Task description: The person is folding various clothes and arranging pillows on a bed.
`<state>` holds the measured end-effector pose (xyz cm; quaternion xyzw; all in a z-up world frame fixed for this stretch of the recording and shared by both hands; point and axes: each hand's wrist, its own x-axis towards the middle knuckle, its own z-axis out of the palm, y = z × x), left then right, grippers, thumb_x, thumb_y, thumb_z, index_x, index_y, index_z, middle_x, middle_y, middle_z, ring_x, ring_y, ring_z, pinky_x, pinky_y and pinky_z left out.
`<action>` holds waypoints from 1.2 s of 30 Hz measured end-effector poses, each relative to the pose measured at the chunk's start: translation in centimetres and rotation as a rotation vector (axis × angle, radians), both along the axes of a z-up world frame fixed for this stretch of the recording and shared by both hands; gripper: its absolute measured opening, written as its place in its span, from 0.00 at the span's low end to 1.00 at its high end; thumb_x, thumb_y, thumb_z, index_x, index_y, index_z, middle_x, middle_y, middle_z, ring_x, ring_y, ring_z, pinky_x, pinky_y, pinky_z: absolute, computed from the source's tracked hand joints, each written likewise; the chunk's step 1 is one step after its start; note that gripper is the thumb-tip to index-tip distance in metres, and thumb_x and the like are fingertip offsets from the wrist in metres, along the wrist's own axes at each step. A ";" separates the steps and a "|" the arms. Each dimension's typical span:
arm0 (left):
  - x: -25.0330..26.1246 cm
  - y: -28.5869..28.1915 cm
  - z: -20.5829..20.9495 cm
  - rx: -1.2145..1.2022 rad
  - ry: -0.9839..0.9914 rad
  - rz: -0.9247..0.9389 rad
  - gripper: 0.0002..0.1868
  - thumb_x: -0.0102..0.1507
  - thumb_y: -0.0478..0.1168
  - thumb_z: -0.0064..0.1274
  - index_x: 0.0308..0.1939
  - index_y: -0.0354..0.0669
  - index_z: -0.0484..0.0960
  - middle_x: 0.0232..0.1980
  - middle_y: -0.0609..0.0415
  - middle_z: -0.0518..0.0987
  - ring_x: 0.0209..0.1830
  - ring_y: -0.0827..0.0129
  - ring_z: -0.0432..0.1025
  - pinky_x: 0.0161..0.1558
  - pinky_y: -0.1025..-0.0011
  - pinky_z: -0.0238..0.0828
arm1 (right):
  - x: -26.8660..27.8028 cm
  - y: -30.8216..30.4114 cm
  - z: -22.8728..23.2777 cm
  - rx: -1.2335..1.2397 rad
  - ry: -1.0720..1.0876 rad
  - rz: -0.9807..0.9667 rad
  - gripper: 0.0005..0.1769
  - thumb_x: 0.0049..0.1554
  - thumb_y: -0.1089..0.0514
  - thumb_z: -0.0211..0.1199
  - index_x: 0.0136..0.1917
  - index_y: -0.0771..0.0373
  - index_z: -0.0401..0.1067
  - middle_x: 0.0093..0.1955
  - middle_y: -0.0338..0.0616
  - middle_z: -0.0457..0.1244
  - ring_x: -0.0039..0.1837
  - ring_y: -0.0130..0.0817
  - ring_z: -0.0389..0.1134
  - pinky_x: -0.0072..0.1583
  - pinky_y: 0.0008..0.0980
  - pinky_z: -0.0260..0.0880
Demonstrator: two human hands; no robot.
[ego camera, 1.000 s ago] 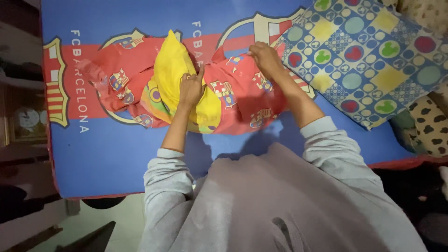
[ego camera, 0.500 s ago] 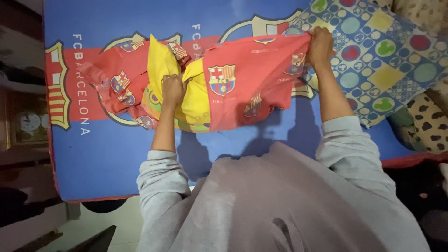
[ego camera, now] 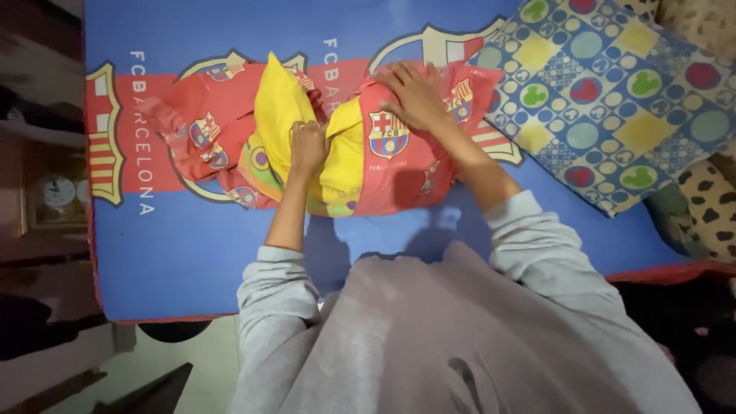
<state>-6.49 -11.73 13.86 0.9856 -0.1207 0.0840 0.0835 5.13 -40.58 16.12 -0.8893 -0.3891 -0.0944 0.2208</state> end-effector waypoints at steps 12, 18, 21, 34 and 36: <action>-2.5 1.5 1.4 -0.052 0.036 0.009 0.13 0.62 0.40 0.58 0.50 0.45 0.83 0.38 0.47 0.80 0.45 0.54 0.74 0.55 0.54 0.63 | -0.8 0.0 0.1 0.348 -0.050 -0.196 0.10 0.62 0.54 0.67 0.44 0.63 0.74 0.42 0.48 0.63 0.49 0.50 0.65 0.51 0.48 0.63; -1.7 1.9 1.0 -0.058 -0.014 -0.038 0.14 0.63 0.38 0.58 0.52 0.46 0.83 0.38 0.49 0.80 0.46 0.56 0.74 0.54 0.53 0.62 | -0.8 -2.2 -0.8 0.350 -0.098 -0.313 0.10 0.62 0.56 0.66 0.44 0.63 0.70 0.42 0.48 0.63 0.48 0.51 0.65 0.49 0.48 0.63; -1.4 2.1 0.8 -0.013 0.003 -0.033 0.15 0.61 0.38 0.59 0.53 0.45 0.83 0.36 0.48 0.80 0.45 0.55 0.74 0.54 0.53 0.62 | -0.8 -3.2 -0.7 0.379 -0.061 -0.328 0.06 0.63 0.60 0.63 0.45 0.64 0.72 0.41 0.50 0.62 0.48 0.52 0.65 0.48 0.49 0.63; -0.6 1.9 -1.1 -0.099 0.092 0.110 0.16 0.65 0.41 0.59 0.57 0.46 0.81 0.42 0.45 0.80 0.49 0.54 0.73 0.58 0.54 0.63 | 0.5 -8.1 -10.7 0.321 0.363 -0.797 0.13 0.67 0.55 0.60 0.46 0.68 0.71 0.45 0.66 0.65 0.51 0.66 0.67 0.49 0.56 0.64; -0.8 -0.5 1.1 -0.136 -0.026 0.124 0.31 0.69 0.48 0.58 0.74 0.43 0.70 0.58 0.43 0.77 0.59 0.49 0.68 0.64 0.45 0.59 | -0.6 -8.2 -11.4 0.406 0.339 -0.597 0.09 0.70 0.59 0.57 0.56 0.70 0.68 0.58 0.67 0.65 0.61 0.67 0.65 0.61 0.55 0.65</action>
